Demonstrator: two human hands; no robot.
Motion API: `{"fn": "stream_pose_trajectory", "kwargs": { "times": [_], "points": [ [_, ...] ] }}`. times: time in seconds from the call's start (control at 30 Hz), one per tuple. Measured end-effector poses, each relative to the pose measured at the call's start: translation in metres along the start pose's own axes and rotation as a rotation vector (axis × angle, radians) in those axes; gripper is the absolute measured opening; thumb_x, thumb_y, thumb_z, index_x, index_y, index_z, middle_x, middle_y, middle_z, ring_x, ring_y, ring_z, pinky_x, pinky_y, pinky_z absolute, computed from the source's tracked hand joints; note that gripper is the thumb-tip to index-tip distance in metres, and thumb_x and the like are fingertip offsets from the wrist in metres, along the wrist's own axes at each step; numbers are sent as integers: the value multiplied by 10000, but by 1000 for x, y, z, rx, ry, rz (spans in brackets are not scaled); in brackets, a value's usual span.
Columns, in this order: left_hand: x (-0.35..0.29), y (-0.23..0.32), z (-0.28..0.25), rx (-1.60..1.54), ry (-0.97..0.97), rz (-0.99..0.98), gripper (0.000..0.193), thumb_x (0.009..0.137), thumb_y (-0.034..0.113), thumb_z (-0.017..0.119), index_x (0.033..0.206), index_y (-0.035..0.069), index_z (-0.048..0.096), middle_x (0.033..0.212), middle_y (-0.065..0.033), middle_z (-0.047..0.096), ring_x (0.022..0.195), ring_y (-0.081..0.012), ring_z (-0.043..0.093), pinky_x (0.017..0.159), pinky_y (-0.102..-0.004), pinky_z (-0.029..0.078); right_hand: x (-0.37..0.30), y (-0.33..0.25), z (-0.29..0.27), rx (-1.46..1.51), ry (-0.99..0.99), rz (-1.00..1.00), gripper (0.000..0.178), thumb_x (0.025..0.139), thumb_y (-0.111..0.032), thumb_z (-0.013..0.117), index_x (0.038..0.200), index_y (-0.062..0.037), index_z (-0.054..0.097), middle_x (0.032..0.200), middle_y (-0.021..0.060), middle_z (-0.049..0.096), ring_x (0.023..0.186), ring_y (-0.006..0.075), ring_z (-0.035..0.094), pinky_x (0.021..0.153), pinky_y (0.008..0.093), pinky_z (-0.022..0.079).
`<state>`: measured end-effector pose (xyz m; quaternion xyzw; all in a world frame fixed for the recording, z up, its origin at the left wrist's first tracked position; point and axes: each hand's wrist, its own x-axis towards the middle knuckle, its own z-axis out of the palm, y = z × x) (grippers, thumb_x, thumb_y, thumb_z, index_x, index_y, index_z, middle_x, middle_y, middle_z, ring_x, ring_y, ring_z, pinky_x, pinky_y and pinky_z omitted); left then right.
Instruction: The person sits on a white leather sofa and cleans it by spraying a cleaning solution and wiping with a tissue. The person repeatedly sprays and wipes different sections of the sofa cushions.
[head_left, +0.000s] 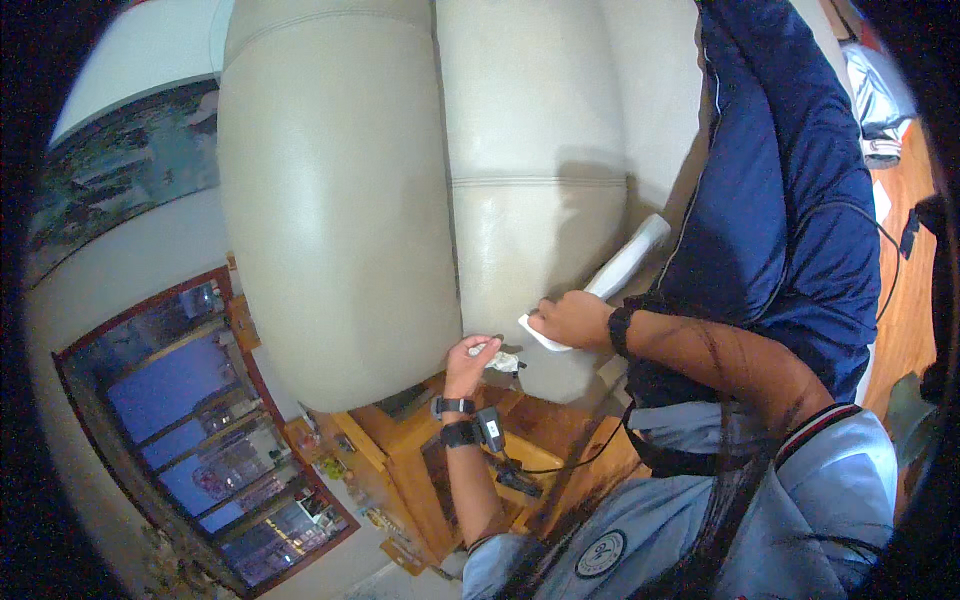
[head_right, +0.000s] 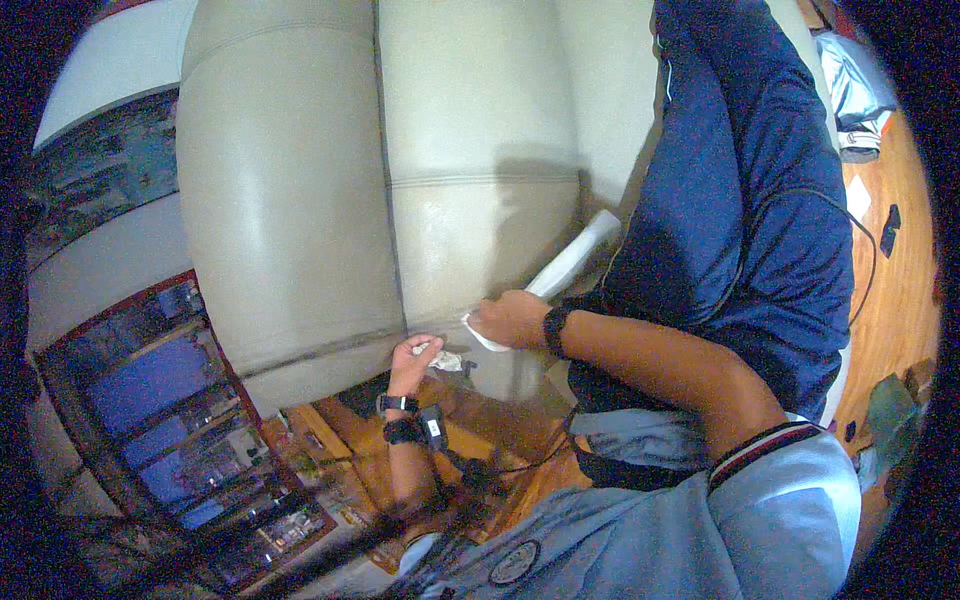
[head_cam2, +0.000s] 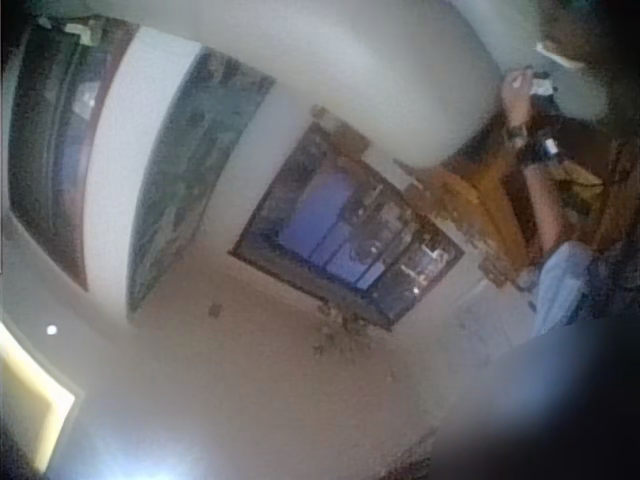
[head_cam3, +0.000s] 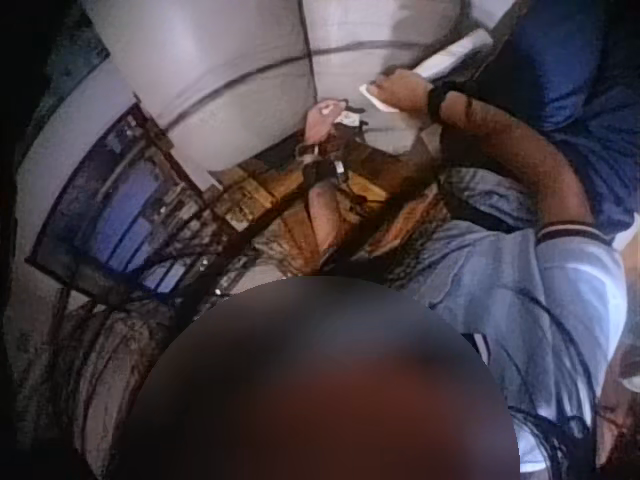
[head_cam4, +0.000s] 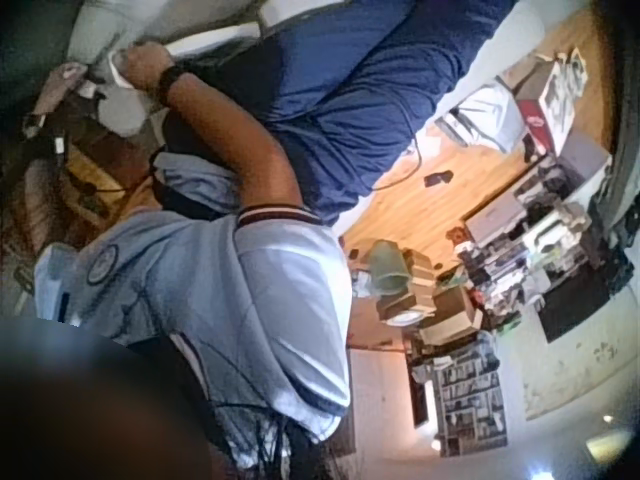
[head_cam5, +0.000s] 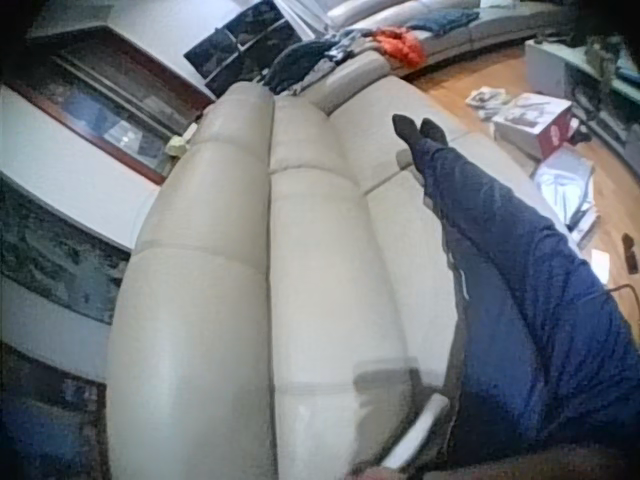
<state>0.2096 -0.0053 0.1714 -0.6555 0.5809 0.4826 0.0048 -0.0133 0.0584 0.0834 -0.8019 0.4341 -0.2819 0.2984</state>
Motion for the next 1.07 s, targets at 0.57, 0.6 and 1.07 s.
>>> {"fn": "stream_pose_trajectory", "kwargs": {
  "times": [0.57,0.6,1.07],
  "points": [
    [3,-6,-2,-23,-35,-30,163,833,192,654,873,34,663,801,7,630,726,-62,540,683,-224,445,29,26,-47,-87,309,211,172,735,-109,558,890,-50,514,750,143,599,702,266,633,560,389,513],
    [3,-7,-2,-31,-48,8,162,834,190,653,875,33,663,800,13,628,726,-57,537,677,-218,442,27,25,-43,-90,275,173,124,755,-107,540,867,-55,523,752,129,610,701,255,639,570,381,515],
    [3,-6,2,-18,72,16,157,785,143,708,852,16,645,794,10,618,734,-66,546,672,-222,448,-5,21,39,-98,-142,-54,74,739,-148,570,781,-88,560,697,73,622,643,279,628,585,405,515]
  ]
}}
